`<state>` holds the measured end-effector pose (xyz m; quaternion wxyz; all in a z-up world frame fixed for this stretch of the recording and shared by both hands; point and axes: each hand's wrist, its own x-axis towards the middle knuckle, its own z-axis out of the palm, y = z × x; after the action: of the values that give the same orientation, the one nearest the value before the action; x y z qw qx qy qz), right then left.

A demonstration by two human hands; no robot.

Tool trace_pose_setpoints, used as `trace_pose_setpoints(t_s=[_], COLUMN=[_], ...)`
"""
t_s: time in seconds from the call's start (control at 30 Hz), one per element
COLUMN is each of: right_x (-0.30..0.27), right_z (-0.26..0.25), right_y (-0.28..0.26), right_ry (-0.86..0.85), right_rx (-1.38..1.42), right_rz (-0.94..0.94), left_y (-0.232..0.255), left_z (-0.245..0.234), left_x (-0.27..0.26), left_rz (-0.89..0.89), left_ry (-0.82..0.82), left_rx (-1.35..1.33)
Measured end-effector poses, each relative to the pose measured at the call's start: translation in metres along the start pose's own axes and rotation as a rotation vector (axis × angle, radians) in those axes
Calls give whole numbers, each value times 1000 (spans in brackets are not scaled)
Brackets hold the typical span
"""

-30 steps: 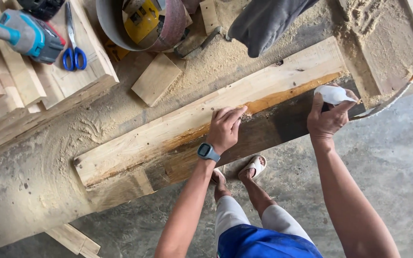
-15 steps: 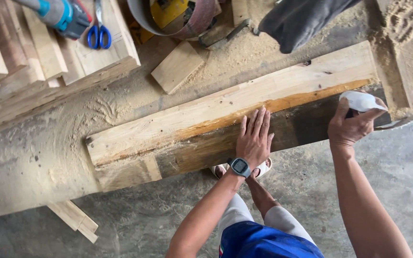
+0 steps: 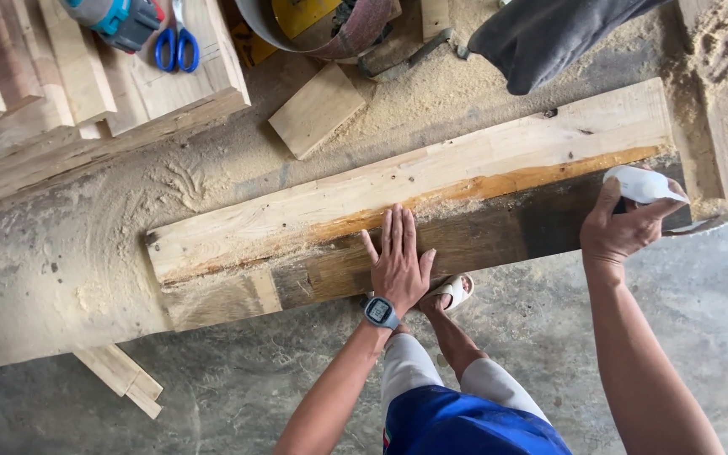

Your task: Applying a liquid substance to a wooden board, wiping it across the surface, and then sanding the board with a power sander.

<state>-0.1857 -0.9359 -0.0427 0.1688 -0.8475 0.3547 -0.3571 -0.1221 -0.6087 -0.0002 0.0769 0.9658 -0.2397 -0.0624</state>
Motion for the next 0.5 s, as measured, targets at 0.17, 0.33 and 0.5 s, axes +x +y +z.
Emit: trace_pose_setpoints(t_s=[0.17, 0.33, 0.5], right_x=[1, 7, 15], right_z=[-1, -6, -13], right_y=[-1, -16, -35], right_ry=[-12, -8, 1], right_rx=[12, 52, 110], right_rz=[9, 4, 26], left_y=[33, 74, 117], left_z=[19, 30, 26], left_x=[27, 45, 61], left_rz=[0, 49, 189], left_ry=[-34, -73, -138], left_rx=[2, 65, 258])
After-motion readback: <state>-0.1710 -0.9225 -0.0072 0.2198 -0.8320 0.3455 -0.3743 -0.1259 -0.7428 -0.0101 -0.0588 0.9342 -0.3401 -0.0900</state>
